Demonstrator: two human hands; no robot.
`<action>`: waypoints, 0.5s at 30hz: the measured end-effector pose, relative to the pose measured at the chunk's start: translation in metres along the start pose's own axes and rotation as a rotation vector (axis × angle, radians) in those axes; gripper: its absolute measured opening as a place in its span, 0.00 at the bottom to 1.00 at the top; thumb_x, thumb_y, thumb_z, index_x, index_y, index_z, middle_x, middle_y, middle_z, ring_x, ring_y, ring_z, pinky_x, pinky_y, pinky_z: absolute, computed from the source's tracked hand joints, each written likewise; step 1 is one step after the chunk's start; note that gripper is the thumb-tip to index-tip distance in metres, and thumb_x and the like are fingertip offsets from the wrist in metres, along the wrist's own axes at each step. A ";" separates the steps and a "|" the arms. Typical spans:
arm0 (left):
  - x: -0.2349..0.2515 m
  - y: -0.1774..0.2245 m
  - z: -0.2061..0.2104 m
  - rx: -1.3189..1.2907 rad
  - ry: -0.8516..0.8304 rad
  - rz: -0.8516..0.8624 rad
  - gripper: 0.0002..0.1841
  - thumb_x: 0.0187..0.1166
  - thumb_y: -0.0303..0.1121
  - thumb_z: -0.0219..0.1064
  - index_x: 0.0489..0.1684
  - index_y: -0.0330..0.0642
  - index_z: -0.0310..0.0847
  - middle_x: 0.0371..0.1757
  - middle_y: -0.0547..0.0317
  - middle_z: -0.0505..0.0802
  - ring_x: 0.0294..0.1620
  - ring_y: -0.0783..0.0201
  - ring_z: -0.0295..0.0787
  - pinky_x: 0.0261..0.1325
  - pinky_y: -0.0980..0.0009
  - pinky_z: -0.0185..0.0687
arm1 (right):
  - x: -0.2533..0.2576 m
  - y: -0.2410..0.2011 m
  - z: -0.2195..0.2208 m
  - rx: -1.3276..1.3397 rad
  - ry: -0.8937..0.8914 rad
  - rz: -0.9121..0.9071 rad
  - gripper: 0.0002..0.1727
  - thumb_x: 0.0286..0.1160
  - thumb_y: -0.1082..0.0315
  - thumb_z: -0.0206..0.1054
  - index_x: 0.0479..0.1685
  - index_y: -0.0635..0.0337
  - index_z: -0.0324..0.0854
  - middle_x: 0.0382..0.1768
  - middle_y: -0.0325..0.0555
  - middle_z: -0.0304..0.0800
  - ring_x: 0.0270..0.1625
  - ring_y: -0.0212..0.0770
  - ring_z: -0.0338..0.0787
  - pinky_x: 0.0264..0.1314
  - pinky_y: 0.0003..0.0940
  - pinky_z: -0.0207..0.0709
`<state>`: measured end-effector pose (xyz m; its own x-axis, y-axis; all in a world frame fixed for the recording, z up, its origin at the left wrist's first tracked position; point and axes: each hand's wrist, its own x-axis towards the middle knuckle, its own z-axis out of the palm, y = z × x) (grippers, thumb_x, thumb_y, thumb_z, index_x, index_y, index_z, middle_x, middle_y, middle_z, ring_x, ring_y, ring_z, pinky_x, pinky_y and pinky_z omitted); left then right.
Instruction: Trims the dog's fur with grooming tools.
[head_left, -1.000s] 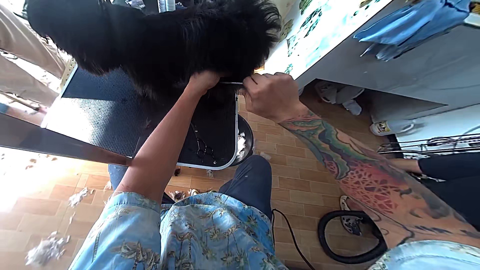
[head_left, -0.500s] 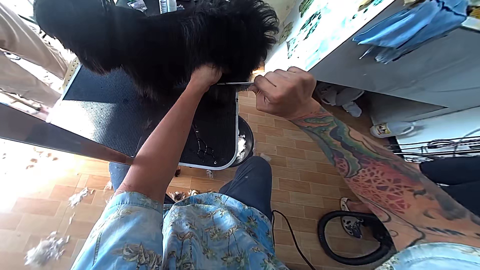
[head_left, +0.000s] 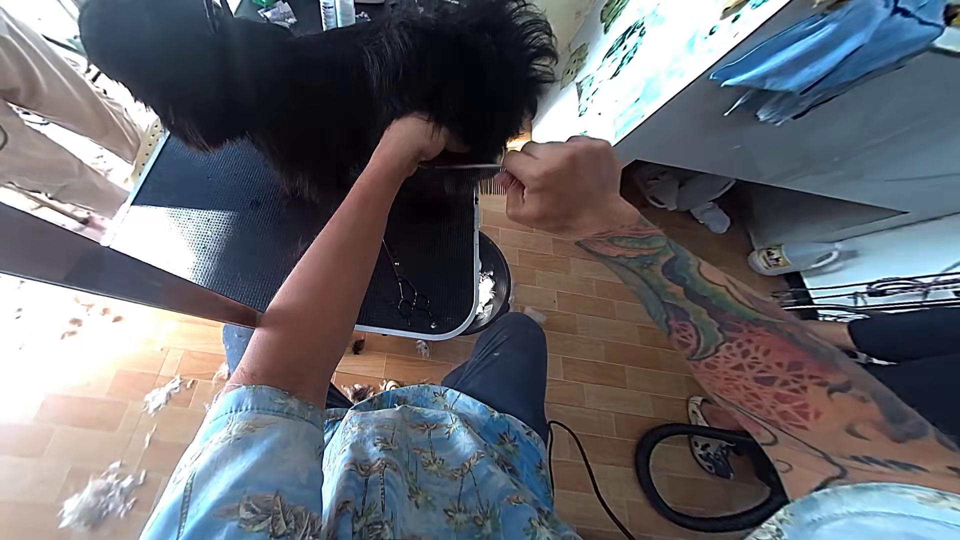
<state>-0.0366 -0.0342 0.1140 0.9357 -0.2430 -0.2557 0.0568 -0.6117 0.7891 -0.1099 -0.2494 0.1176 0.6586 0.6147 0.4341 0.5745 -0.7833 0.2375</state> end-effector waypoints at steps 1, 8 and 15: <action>-0.001 -0.001 0.001 0.014 0.014 0.019 0.18 0.80 0.41 0.70 0.57 0.36 0.87 0.58 0.45 0.91 0.61 0.52 0.87 0.69 0.47 0.76 | -0.001 -0.001 0.000 0.017 -0.010 -0.006 0.21 0.84 0.58 0.51 0.29 0.64 0.81 0.23 0.57 0.84 0.25 0.61 0.87 0.20 0.54 0.69; -0.010 0.001 0.007 -0.003 0.079 0.045 0.17 0.81 0.40 0.68 0.53 0.34 0.88 0.56 0.43 0.91 0.61 0.51 0.86 0.68 0.46 0.75 | -0.012 0.008 0.007 -0.025 0.301 -0.127 0.23 0.87 0.58 0.53 0.27 0.64 0.82 0.16 0.52 0.80 0.20 0.54 0.82 0.21 0.48 0.65; -0.013 0.002 0.005 0.056 0.084 0.069 0.20 0.84 0.43 0.66 0.55 0.32 0.87 0.59 0.40 0.90 0.66 0.47 0.83 0.71 0.43 0.70 | -0.014 0.011 0.016 -0.073 0.421 -0.131 0.21 0.89 0.58 0.56 0.31 0.64 0.84 0.15 0.51 0.77 0.20 0.53 0.80 0.24 0.48 0.65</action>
<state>-0.0504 -0.0360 0.1162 0.9628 -0.2234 -0.1521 -0.0263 -0.6375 0.7700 -0.1053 -0.2655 0.1004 0.3180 0.6296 0.7088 0.5944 -0.7149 0.3683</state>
